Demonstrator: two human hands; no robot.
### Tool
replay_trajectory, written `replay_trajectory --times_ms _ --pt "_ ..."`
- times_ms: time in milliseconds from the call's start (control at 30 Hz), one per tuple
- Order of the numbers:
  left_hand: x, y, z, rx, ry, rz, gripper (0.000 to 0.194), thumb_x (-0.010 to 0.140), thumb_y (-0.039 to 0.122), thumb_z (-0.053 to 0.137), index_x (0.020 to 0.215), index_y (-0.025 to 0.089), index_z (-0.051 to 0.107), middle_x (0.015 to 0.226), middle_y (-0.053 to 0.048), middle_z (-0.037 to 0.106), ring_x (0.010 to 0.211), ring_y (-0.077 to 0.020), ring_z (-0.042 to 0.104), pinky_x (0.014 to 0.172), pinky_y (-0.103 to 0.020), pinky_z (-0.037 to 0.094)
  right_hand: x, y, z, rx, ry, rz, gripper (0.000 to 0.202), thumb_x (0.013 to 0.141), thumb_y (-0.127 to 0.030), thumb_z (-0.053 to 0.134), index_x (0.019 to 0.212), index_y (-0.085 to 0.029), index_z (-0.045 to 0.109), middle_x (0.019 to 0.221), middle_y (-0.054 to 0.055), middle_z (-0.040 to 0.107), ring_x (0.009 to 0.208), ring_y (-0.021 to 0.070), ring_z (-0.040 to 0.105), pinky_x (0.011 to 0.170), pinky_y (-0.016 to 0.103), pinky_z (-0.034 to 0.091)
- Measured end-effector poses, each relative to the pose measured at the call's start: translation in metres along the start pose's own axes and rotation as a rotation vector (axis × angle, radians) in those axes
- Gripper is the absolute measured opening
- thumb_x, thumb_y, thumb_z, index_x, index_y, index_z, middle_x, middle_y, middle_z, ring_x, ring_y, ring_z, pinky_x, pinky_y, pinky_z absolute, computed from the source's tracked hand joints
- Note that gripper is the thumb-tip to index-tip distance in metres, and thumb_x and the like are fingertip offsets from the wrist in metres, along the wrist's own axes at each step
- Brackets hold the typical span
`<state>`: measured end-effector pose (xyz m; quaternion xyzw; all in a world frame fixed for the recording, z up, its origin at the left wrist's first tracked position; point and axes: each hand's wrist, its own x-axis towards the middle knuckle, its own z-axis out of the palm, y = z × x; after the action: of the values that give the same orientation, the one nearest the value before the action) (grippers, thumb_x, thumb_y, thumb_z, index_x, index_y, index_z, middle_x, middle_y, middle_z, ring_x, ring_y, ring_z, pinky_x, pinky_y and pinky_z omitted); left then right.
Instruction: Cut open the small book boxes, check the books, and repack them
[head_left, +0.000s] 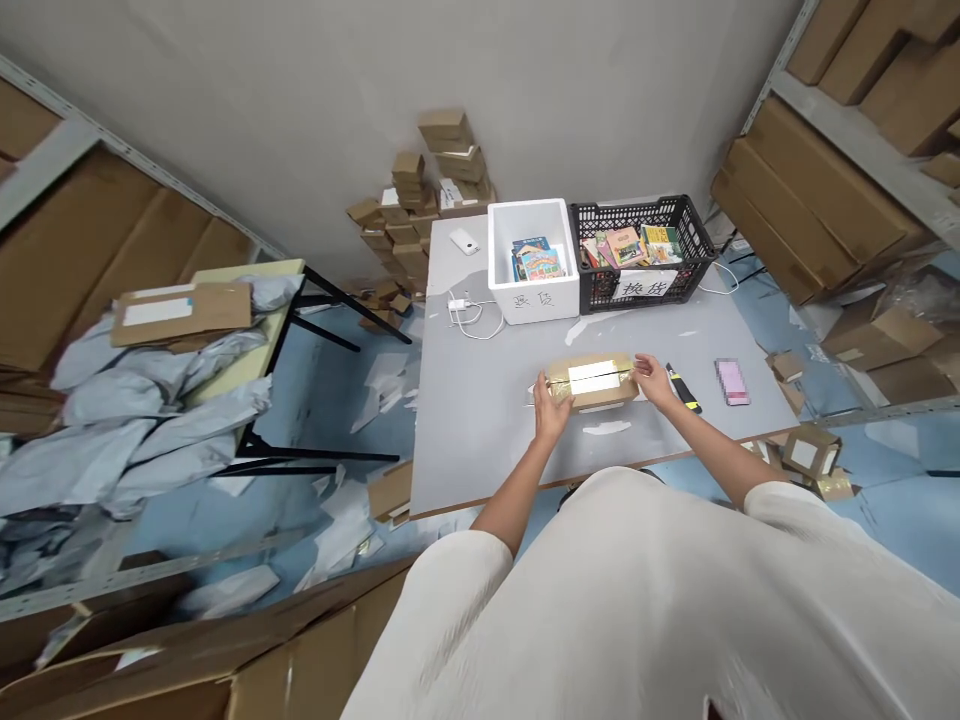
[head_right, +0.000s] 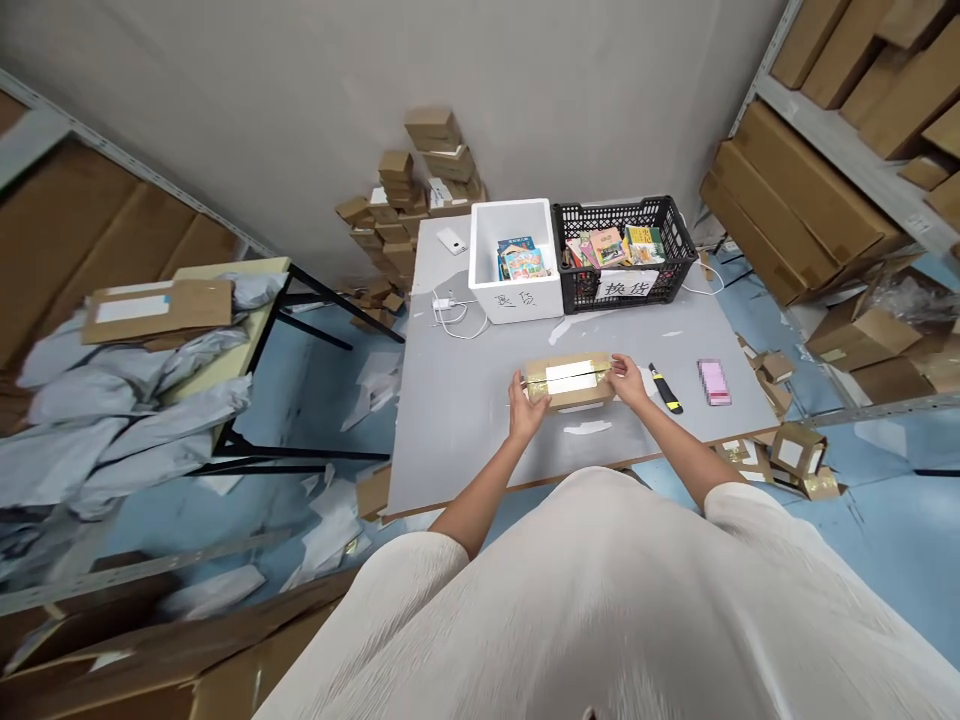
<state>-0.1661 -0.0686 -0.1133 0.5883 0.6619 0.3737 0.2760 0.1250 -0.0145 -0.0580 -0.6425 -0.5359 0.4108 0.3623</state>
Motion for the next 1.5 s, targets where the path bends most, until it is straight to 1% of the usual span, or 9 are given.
replay_trajectory --times_ms 100,233,400,600,767,933,1233,1400,1500 --pt "-0.002 0.0 -0.002 -0.052 -0.018 -0.031 0.097 0.093 0.033 0.077 0.173 0.027 0.022 0.16 -0.019 0.052 0.151 -0.0333 0.054 0.122 -0.051 0.049 0.006 -0.009 0.002 0.172 0.081 0.1 0.06 0.086 -0.049 0.07 0.138 -0.022 0.062 0.132 0.016 0.073 0.127 0.0317 0.068 0.108 0.05 0.058" --pt "-0.005 0.002 -0.007 -0.038 -0.066 0.029 0.094 0.096 0.034 0.074 0.174 0.024 0.022 0.161 -0.02 0.053 0.152 -0.0332 0.052 0.122 -0.051 0.049 0.012 -0.021 0.004 0.197 0.101 0.032 0.056 0.089 -0.05 0.068 0.137 -0.024 0.059 0.137 0.015 0.071 0.132 0.0294 0.066 0.113 0.049 0.056" --pt "-0.007 0.001 -0.014 0.045 -0.099 0.071 0.078 0.099 0.032 0.07 0.168 0.024 0.035 0.162 -0.018 0.053 0.154 -0.0336 0.05 0.122 -0.051 0.048 0.012 -0.022 0.013 -0.094 0.034 -0.149 0.044 0.094 -0.043 0.057 0.131 -0.023 0.066 0.153 0.017 0.055 0.142 0.0306 0.057 0.119 0.05 0.052" --pt "-0.007 0.001 -0.02 0.083 -0.194 0.13 0.068 0.1 0.028 0.064 0.164 0.025 0.04 0.156 -0.016 0.058 0.148 -0.0332 0.055 0.119 -0.052 0.05 0.011 -0.017 0.019 -0.357 0.004 -0.248 0.065 0.094 -0.038 0.055 0.156 -0.021 0.056 0.169 0.019 0.031 0.154 0.0349 0.043 0.127 0.056 0.043" --pt "-0.008 0.004 -0.024 0.135 -0.21 0.148 0.064 0.1 0.027 0.062 0.161 0.027 0.045 0.157 -0.016 0.058 0.149 -0.0338 0.054 0.119 -0.053 0.048 0.024 -0.026 0.022 -0.563 -0.093 -0.318 0.067 0.102 -0.047 0.049 0.165 -0.023 0.051 0.168 0.018 0.042 0.157 0.0383 0.038 0.13 0.061 0.033" --pt "-0.013 0.013 -0.029 0.239 -0.203 0.162 0.057 0.098 0.027 0.064 0.154 0.028 0.053 0.153 -0.015 0.062 0.152 -0.0356 0.049 0.127 -0.058 0.034 0.038 -0.027 0.024 -0.657 -0.231 -0.179 0.056 0.11 -0.055 0.041 0.153 -0.029 0.065 0.165 0.012 0.057 0.156 0.0372 0.042 0.129 0.06 0.034" --pt "-0.014 0.032 -0.041 0.275 -0.15 0.183 0.042 0.106 0.038 0.056 0.145 0.026 0.064 0.128 -0.014 0.072 0.131 -0.0335 0.06 0.122 -0.054 0.033 0.058 -0.038 0.006 -0.5 -0.412 -0.157 0.049 0.113 -0.047 0.038 0.127 -0.024 0.078 0.137 0.008 0.077 0.134 0.0297 0.065 0.12 0.045 0.048" --pt "-0.02 0.032 -0.046 0.238 -0.27 0.275 0.033 0.11 0.03 0.045 0.123 0.027 0.075 0.103 -0.007 0.078 0.107 -0.0253 0.069 0.12 -0.05 0.036 0.056 -0.03 0.013 -0.628 -0.408 -0.213 0.049 0.099 -0.039 0.063 0.145 -0.022 0.07 0.152 0.012 0.068 0.149 0.0356 0.054 0.127 0.05 0.042" --pt "-0.025 0.029 -0.046 0.309 -0.375 0.335 0.03 0.099 0.027 0.064 0.127 0.028 0.074 0.121 -0.009 0.075 0.123 -0.0293 0.065 0.12 -0.052 0.038 0.047 -0.021 0.024 -0.75 -0.369 -0.193 0.07 0.094 -0.04 0.071 0.16 -0.02 0.056 0.173 0.017 0.047 0.163 0.0382 0.037 0.131 0.054 0.034"
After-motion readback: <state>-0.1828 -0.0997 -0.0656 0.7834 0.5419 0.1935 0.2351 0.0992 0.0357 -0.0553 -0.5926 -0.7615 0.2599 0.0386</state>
